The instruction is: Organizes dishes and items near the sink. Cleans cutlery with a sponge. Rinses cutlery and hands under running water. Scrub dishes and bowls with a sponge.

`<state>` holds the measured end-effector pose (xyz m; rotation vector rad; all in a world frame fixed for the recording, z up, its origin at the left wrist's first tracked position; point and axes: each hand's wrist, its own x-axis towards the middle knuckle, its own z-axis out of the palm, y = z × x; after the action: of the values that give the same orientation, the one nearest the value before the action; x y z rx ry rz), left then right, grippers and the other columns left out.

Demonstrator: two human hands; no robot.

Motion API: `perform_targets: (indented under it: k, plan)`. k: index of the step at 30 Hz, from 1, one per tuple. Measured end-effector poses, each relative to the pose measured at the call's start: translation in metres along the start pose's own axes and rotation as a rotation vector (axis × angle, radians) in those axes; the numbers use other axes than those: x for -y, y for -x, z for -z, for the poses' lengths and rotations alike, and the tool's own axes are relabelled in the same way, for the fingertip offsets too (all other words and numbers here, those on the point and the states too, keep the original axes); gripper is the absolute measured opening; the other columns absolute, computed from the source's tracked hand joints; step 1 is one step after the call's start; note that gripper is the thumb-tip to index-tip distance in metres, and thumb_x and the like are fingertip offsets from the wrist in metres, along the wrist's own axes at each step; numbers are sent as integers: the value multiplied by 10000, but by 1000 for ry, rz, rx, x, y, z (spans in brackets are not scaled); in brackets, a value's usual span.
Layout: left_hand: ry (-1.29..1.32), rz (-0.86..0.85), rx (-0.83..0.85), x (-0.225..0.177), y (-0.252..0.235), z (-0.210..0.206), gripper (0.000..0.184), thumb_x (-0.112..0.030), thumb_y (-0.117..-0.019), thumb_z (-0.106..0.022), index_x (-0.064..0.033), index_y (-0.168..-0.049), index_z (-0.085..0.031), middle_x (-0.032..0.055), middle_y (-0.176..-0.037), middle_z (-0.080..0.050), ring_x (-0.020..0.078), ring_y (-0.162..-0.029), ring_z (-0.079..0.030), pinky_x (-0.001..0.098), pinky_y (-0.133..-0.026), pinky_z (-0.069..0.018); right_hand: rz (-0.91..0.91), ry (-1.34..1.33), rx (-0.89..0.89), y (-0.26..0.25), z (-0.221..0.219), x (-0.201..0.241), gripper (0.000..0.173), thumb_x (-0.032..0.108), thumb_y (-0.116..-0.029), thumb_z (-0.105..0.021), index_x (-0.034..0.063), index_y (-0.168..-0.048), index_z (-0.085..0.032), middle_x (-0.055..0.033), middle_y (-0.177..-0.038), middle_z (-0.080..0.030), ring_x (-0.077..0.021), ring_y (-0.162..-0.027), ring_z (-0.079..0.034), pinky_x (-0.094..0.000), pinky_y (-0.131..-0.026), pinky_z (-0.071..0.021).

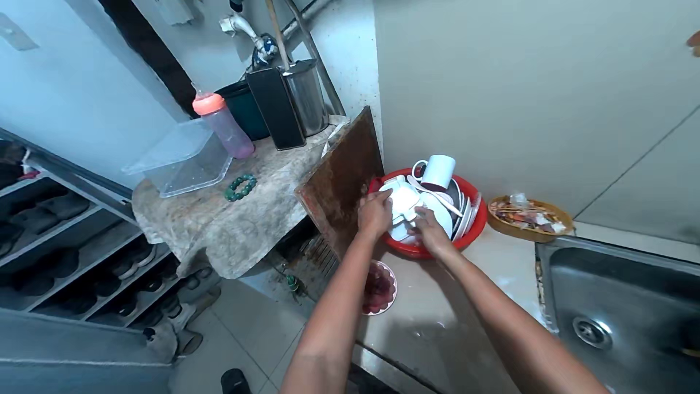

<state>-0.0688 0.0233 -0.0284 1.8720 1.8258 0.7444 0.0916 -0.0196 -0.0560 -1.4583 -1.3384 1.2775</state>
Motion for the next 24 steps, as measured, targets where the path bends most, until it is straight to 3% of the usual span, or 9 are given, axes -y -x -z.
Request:
perform_targets:
  k: [3,7,10,11,13,14,16,19,24]
  plan:
    - [-117,-4,80,-6,3,14,415,-336,-1081,-470,-280,-1481,-567,64,-1511,-536,345,-1424,-426,617,-1118,-348,83,183,44,6,16,-3,489,382,-1132,-340,123,-1517,-494,-209,-1384,-611,-349,-1212,-635,-572,-1018,-498]
    - [-22,22,62,-8,4,16,486,-350,-1080,-488,-181,-1536,-492,166,-1525,-499,397,-1408,-450,653,-1114,-371,216,276,108,40,58,3,472,227,-1057,-592,73,-1493,-497,-193,-1440,-564,-334,-1184,-639,-544,-994,-521]
    - [-10,40,147,-6,3,13,467,-348,-1092,-458,-149,-1510,-523,178,-1476,-548,376,-1373,-510,670,-1110,-376,199,197,149,65,108,-26,454,247,-1027,-559,119,-1461,-533,-103,-1340,-662,-238,-1156,-669,-443,-980,-556]
    - [-33,75,154,-11,5,14,465,-351,-1096,-445,-145,-1505,-528,174,-1476,-552,373,-1374,-511,672,-1111,-368,162,391,102,70,124,-43,422,233,-1033,-601,108,-1435,-569,-111,-1324,-675,-262,-1198,-657,-486,-1029,-532]
    - [-25,150,76,-24,12,15,459,-354,-1088,-452,-119,-1468,-559,196,-1468,-551,398,-1372,-501,677,-1110,-357,147,812,-44,80,140,-82,399,188,-911,-788,67,-1284,-712,-244,-1318,-655,-482,-1287,-550,-740,-1072,-347]
    - [18,165,16,-30,15,14,467,-355,-1086,-454,-119,-1477,-547,199,-1496,-522,407,-1390,-474,671,-1117,-350,213,856,-122,86,140,-93,340,164,-885,-807,63,-1206,-753,-285,-1312,-642,-555,-1295,-507,-807,-1054,-288]
    - [124,153,-103,-50,10,11,468,-366,-1084,-461,-128,-1478,-545,195,-1475,-533,403,-1383,-473,646,-1108,-374,403,774,-249,103,133,-81,265,238,-920,-762,98,-1145,-772,-250,-1295,-653,-536,-1253,-539,-792,-1013,-329]
    - [159,101,-133,-79,5,1,462,-377,-1084,-445,-131,-1455,-563,185,-1464,-541,399,-1382,-468,630,-1103,-384,674,695,-304,138,104,-37,325,429,-936,-631,176,-1037,-807,-122,-1311,-680,-431,-1338,-509,-693,-1083,-319]
    - [18,-71,-151,-118,4,-30,455,-366,-1075,-454,-117,-1432,-585,167,-1454,-551,370,-1347,-495,593,-1089,-392,1020,630,-240,188,63,23,229,409,-939,-660,255,-943,-830,-55,-1282,-696,-375,-1385,-478,-651,-1137,-297]
